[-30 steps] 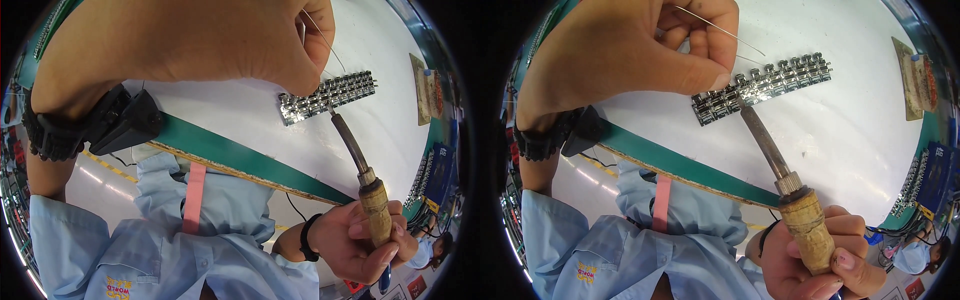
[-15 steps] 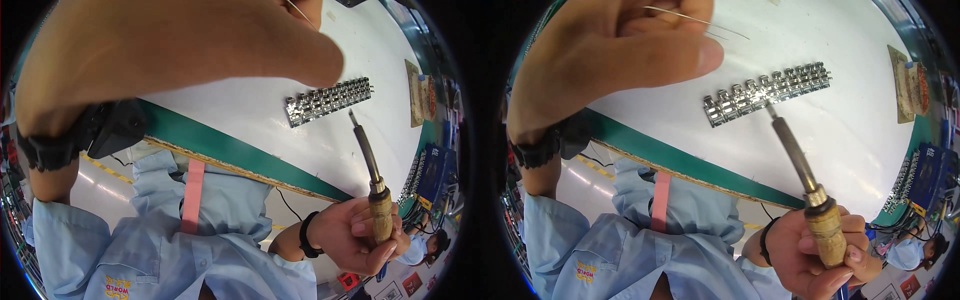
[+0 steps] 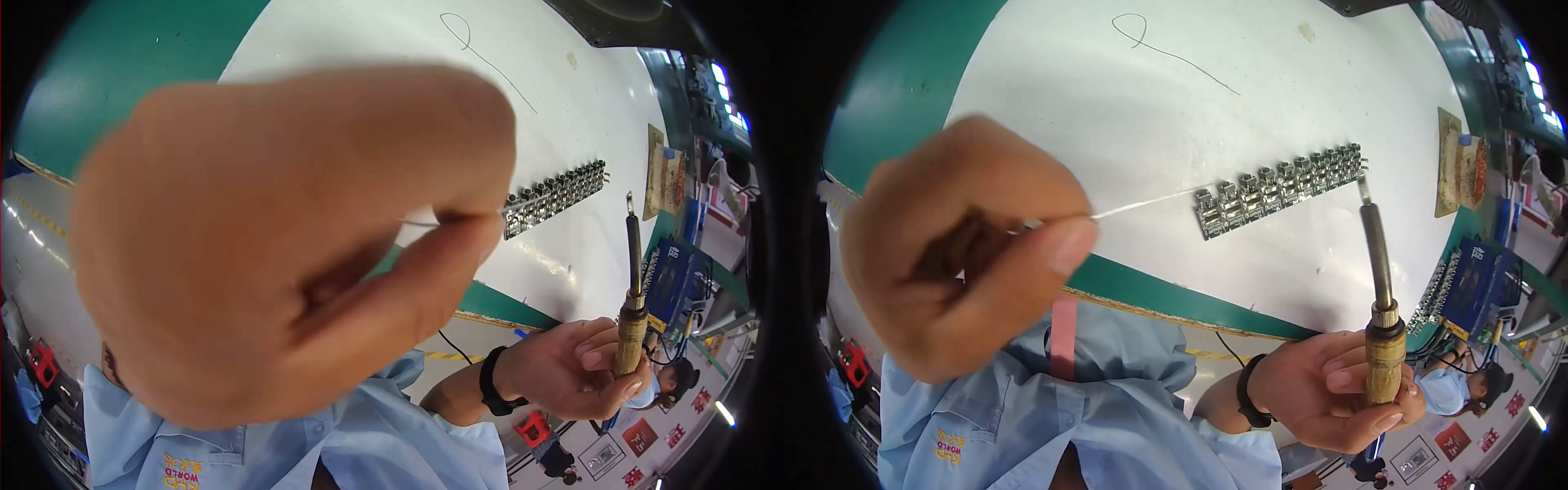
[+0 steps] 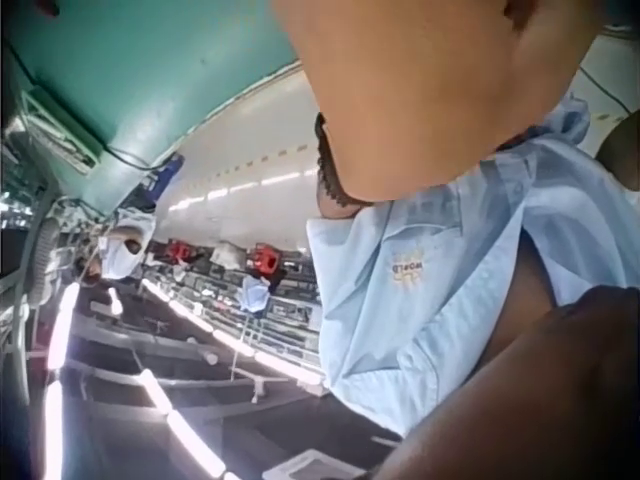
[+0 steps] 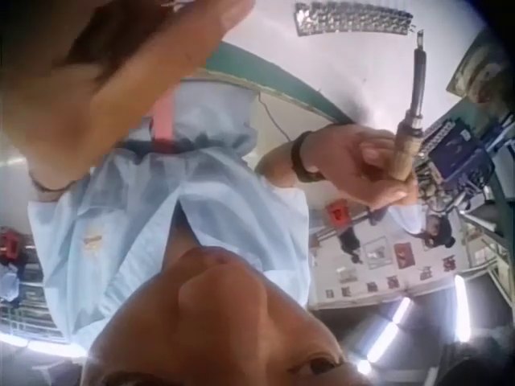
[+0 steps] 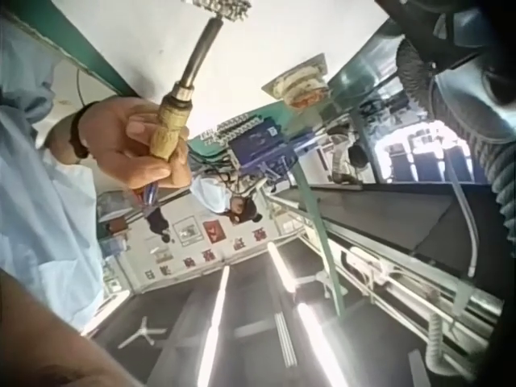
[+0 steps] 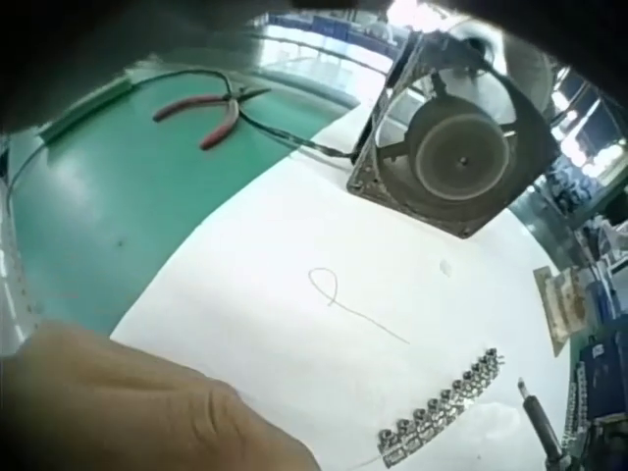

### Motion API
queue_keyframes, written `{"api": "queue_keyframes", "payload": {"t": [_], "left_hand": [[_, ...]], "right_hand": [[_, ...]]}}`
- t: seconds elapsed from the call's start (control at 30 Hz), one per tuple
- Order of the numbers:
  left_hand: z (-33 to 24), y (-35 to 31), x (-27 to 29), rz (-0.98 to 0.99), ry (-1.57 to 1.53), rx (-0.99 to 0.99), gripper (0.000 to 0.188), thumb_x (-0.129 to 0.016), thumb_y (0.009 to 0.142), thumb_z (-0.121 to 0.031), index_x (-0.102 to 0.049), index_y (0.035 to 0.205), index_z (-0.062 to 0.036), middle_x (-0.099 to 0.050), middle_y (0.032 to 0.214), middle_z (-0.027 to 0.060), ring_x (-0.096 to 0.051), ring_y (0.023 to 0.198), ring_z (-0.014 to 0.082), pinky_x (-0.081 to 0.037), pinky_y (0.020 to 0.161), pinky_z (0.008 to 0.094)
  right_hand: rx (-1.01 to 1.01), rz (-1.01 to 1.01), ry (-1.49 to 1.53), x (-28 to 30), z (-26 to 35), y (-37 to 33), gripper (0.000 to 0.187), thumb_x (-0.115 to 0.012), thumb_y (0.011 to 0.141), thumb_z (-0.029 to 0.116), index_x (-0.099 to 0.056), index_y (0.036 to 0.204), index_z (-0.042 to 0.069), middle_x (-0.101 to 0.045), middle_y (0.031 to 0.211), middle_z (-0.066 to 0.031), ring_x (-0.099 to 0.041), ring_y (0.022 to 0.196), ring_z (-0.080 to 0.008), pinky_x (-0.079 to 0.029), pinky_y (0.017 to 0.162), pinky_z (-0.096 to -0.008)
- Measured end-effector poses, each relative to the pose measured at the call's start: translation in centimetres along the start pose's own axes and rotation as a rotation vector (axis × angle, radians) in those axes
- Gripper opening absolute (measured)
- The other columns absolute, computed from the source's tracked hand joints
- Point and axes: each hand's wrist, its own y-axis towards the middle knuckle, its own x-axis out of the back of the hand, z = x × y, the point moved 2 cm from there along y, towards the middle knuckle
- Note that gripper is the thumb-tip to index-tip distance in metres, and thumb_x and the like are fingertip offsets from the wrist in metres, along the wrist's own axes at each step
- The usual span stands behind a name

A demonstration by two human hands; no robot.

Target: The person solders components onto a circuit board using a soldering iron and solder wire, then repeats the process on a second board.

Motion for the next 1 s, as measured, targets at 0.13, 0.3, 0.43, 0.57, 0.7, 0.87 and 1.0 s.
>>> {"api": "queue_keyframes", "payload": {"t": [0.13,0.3,0.43,0.57,0.7,0.87,1.0], "left_hand": [[0.0,0.6,-2.5,-0.206,0.184,-0.374,0.02,-0.071,0.063,0.009,-0.061,0.076,-0.002,-0.054,0.059,0.0019,-0.036,0.043,0.0098,-0.021,0.04,0.0258],[0.7,0.9,-3.6,-0.241,0.2,-0.436,0.022,-0.071,0.059,0.01,-0.061,0.074,-0.0024,-0.049,0.056,0.0021,-0.034,0.043,0.0108,-0.019,0.04,0.0265],[0.4,0.7,-3.8,-0.253,0.304,-0.389,0.022,-0.071,0.058,0.011,-0.061,0.073,-0.0019,-0.043,0.053,0.0008,-0.032,0.042,0.0092,-0.017,0.04,0.0262],[0.6,1.0,-4.3,-0.31,0.289,-0.397,0.022,-0.07,0.058,0.012,-0.061,0.073,-0.0014,-0.042,0.053,0.0001,-0.03,0.042,0.0079,-0.016,0.04,0.0255],[-0.2,0.9,-4.3,-0.246,0.285,-0.254,0.016,-0.068,0.067,0.009,-0.061,0.075,-0.0018,-0.044,0.055,-0.0018,-0.029,0.044,0.0044,-0.016,0.042,0.0237],[-1.5,1.9,-3.8,-0.232,0.225,0.028,0.008,-0.067,0.077,0.002,-0.06,0.077,-0.0021,-0.049,0.06,-0.0063,-0.028,0.05,-0.0013,-0.017,0.046,0.0205],[-1.4,3.9,-5.1,-0.152,-0.011,0.085,0.006,-0.069,0.079,0.0,-0.063,0.078,-0.0018,-0.053,0.062,-0.0069,-0.026,0.048,-0.001,-0.015,0.045,0.0212]], "right_hand": [[0.07,0.044,-0.095,-0.2,-0.1,0.0,0.021,-0.052,0.088,0.016,-0.039,0.074,0.007,-0.031,0.055,-0.0002,-0.025,0.048,-0.0087,-0.027,0.054,-0.021],[0.04,0.069,-0.076,-0.1,0.2,-0.5,0.02,-0.051,0.085,0.018,-0.038,0.074,0.008,-0.029,0.047,-0.0008,-0.023,0.043,-0.0082,-0.029,0.05,-0.0198],[0.036,0.086,-0.043,-0.2,0.2,-0.6,0.018,-0.05,0.085,0.019,-0.043,0.077,0.005,-0.031,0.043,-0.0013,-0.025,0.04,-0.0084,-0.027,0.046,-0.0219],[0.075,0.157,-0.083,-0.3,0.1,-0.7,0.017,-0.049,0.085,0.019,-0.046,0.082,0.002,-0.032,0.045,-0.002,-0.027,0.041,-0.0091,-0.025,0.045,-0.0228],[0.084,0.188,-0.076,0.1,0.1,-0.7,0.018,-0.05,0.085,0.018,-0.047,0.083,0.001,-0.034,0.046,-0.0029,-0.028,0.041,-0.0097,-0.024,0.045,-0.0237],[0.011,0.391,-0.131,0.5,0.7,-0.1,0.019,-0.046,0.095,0.022,-0.04,0.097,0.004,-0.048,0.053,-0.0047,-0.039,0.049,-0.0117,-0.029,0.046,-0.0272],[0.052,0.304,-0.103,0.5,0.3,-0.4,0.021,-0.049,0.09,0.021,-0.045,0.089,0.001,-0.04,0.048,-0.0042,-0.036,0.044,-0.0116,-0.029,0.039,-0.023]]}}
